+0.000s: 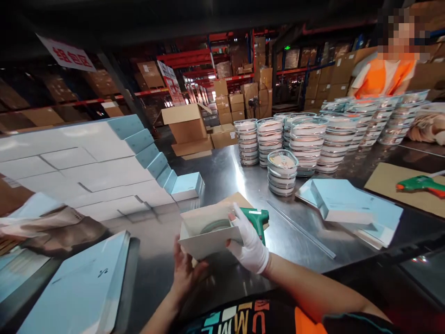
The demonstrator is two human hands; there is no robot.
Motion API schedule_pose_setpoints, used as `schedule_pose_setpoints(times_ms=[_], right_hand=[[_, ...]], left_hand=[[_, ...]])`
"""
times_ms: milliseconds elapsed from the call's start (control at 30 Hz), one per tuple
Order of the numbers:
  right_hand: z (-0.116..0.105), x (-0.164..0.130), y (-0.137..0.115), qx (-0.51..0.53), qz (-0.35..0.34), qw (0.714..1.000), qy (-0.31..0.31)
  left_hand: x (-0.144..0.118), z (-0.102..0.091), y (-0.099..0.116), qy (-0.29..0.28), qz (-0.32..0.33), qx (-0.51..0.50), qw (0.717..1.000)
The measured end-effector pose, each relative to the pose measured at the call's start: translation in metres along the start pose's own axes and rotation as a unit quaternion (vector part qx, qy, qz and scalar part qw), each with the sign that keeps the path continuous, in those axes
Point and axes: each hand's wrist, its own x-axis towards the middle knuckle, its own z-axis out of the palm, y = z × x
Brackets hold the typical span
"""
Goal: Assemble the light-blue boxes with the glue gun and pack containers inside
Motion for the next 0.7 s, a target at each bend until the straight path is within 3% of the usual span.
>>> schedule_pose_setpoints(times_ms=[100,200,267,333,467,600,700], right_hand=[[0.007,0.009,-0.011,0.049,0.081,0.995,0.023],[0.018,0.018,-0.015,0.024,0.112,0.987,0.109],[0.025,0.022,-0.015,-0.018,0.115,0.980,0.163],[0.026,0.024,-0.014,-0.043,0.120,0.975,0.180],[-0.003,0.027,-0.011,-0.105,0.186,0.971,0.104],[-0.043,0.019,0.007,-0.254,0.356,0.898,-0.047],[-0.052,0.007,0.025,-0.255,0.419,0.868,-0.072]], left_hand=[[0.007,-0.004,0.016,-0.002,0.051,0.020,0.999],[0.010,0.002,0.025,0.045,0.069,0.023,0.996],[0.009,0.006,0.023,0.069,0.091,0.017,0.993],[0.008,0.006,0.014,0.049,0.116,0.037,0.991],[0.015,-0.008,-0.011,0.020,0.183,0.114,0.976],[0.021,-0.012,-0.024,0.019,0.222,0.148,0.964],[0.022,-0.004,-0.021,0.031,0.225,0.147,0.963]])
